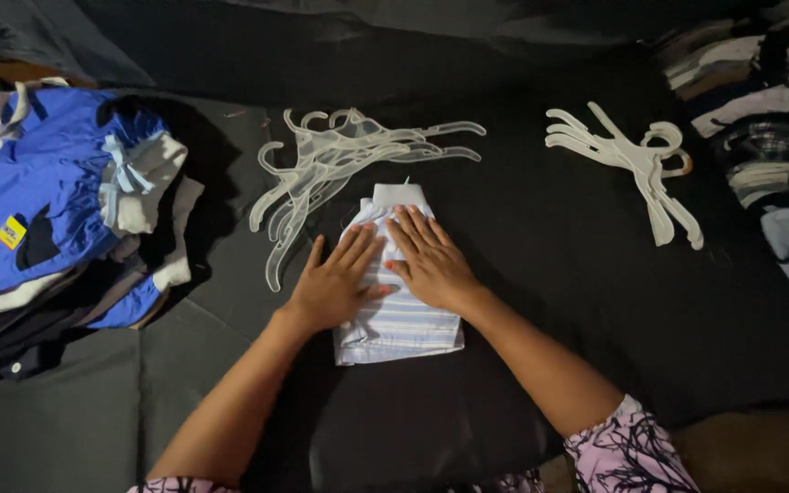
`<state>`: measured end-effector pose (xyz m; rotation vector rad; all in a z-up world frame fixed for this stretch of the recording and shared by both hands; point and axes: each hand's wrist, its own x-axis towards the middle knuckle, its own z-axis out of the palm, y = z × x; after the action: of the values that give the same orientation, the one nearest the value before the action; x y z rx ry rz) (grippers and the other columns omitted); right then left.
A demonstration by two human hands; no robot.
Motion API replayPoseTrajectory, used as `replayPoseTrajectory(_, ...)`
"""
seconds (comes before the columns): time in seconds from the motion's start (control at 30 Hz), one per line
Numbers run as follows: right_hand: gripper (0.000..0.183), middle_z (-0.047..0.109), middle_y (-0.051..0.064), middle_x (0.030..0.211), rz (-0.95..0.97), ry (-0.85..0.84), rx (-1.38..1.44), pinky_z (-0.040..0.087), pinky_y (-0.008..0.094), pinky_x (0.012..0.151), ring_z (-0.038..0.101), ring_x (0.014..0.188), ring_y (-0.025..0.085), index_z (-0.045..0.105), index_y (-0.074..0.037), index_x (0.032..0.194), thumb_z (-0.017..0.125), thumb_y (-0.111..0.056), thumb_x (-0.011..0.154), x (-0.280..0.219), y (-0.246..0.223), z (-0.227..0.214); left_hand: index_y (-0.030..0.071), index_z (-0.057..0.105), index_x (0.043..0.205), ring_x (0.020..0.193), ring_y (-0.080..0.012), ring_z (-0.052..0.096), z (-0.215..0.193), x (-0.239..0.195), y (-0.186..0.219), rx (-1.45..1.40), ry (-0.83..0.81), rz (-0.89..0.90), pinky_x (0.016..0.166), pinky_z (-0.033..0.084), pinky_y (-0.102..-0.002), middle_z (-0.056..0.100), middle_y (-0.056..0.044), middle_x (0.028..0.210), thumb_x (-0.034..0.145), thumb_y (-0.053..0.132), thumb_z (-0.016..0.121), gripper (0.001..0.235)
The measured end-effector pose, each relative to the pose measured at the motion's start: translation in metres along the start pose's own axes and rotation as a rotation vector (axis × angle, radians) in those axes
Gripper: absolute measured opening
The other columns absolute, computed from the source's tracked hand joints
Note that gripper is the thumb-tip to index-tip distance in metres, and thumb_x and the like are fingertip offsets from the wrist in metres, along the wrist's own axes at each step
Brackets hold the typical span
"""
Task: Folding and hanging pairs of children's shorts.
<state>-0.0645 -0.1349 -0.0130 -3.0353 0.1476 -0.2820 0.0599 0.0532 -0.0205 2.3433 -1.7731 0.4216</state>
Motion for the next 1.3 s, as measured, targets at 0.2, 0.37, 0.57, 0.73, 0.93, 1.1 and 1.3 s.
replayPoseTrajectory(0.2, 0.072, 0.028, 0.031, 0.163, 0.022, 0.019, -0.003, 0.014, 0.054, 0.125, 0.02, 0.154, 0.044, 0.034, 0.005, 0.155, 0.05, -0.04, 0.102, -0.005, -0.022, 0.013, 0.023, 0.03, 0.162, 0.155, -0.0223, 0.026, -0.018, -0.011, -0.009, -0.098, -0.132, 0.0, 0.12, 0.023, -0.063, 0.034, -0.004, 0.166, 0.081, 0.088, 0.045, 0.105)
replayPoseTrajectory(0.37, 0.075, 0.027, 0.029, 0.164, -0.13, 0.046, -0.032, 0.012, 0.055, 0.124, 0.02, 0.153, 0.045, 0.029, 0.0, 0.159, 0.051, -0.041, 0.1, -0.037, -0.045, -0.004, 0.021, 0.03, 0.161, 0.156, -0.0203, 0.025, -0.003, -0.016, -0.013, -0.022, -0.062, 0.024, 0.12, 0.024, -0.06, 0.031, -0.003, 0.168, 0.071, 0.095, 0.042, 0.118)
replayPoseTrajectory(0.57, 0.072, 0.032, 0.019, 0.165, -0.186, -0.034, -0.021, 0.017, 0.058, 0.12, 0.024, 0.154, 0.037, 0.032, -0.013, 0.161, 0.045, -0.051, 0.101, -0.05, -0.021, -0.007, 0.022, 0.032, 0.16, 0.155, -0.0218, 0.028, -0.009, -0.019, -0.019, -0.049, -0.095, 0.025, 0.117, 0.028, -0.064, 0.031, -0.003, 0.168, 0.07, 0.095, 0.044, 0.117)
replayPoseTrajectory(0.73, 0.071, 0.033, 0.017, 0.165, -0.155, -0.032, -0.002, 0.017, 0.059, 0.12, 0.025, 0.154, 0.035, 0.033, -0.015, 0.16, 0.047, -0.051, 0.101, -0.058, -0.023, -0.001, 0.021, 0.033, 0.16, 0.154, -0.0217, 0.029, -0.012, -0.026, -0.008, -0.057, -0.097, 0.005, 0.117, 0.029, -0.065, 0.033, -0.004, 0.167, 0.073, 0.092, 0.045, 0.112)
replayPoseTrajectory(0.93, 0.07, 0.034, 0.014, 0.165, -0.106, -0.007, 0.007, 0.017, 0.059, 0.12, 0.025, 0.154, 0.033, 0.035, -0.017, 0.159, 0.049, -0.052, 0.1, -0.052, -0.012, -0.003, 0.021, 0.034, 0.159, 0.153, -0.0216, 0.031, -0.019, -0.017, -0.007, -0.055, -0.081, 0.001, 0.116, 0.029, -0.065, 0.035, -0.004, 0.166, 0.077, 0.089, 0.046, 0.107)
replayPoseTrajectory(1.1, 0.069, 0.035, 0.011, 0.165, -0.073, 0.002, 0.038, 0.017, 0.06, 0.12, 0.026, 0.155, 0.03, 0.037, -0.019, 0.158, 0.05, -0.052, 0.1, -0.043, -0.009, 0.002, 0.02, 0.036, 0.158, 0.153, -0.0215, 0.032, -0.024, -0.018, -0.01, -0.052, -0.092, -0.016, 0.116, 0.03, -0.065, 0.037, -0.004, 0.165, 0.08, 0.085, 0.047, 0.103)
replayPoseTrajectory(1.3, 0.068, 0.037, 0.009, 0.164, -0.042, 0.016, 0.074, 0.017, 0.061, 0.12, 0.026, 0.155, 0.028, 0.039, -0.021, 0.157, 0.052, -0.053, 0.099, -0.034, -0.009, 0.002, 0.02, 0.037, 0.158, 0.152, -0.0214, 0.034, -0.035, -0.021, -0.008, -0.044, -0.101, -0.042, 0.115, 0.031, -0.066, 0.039, -0.005, 0.163, 0.083, 0.082, 0.048, 0.098)
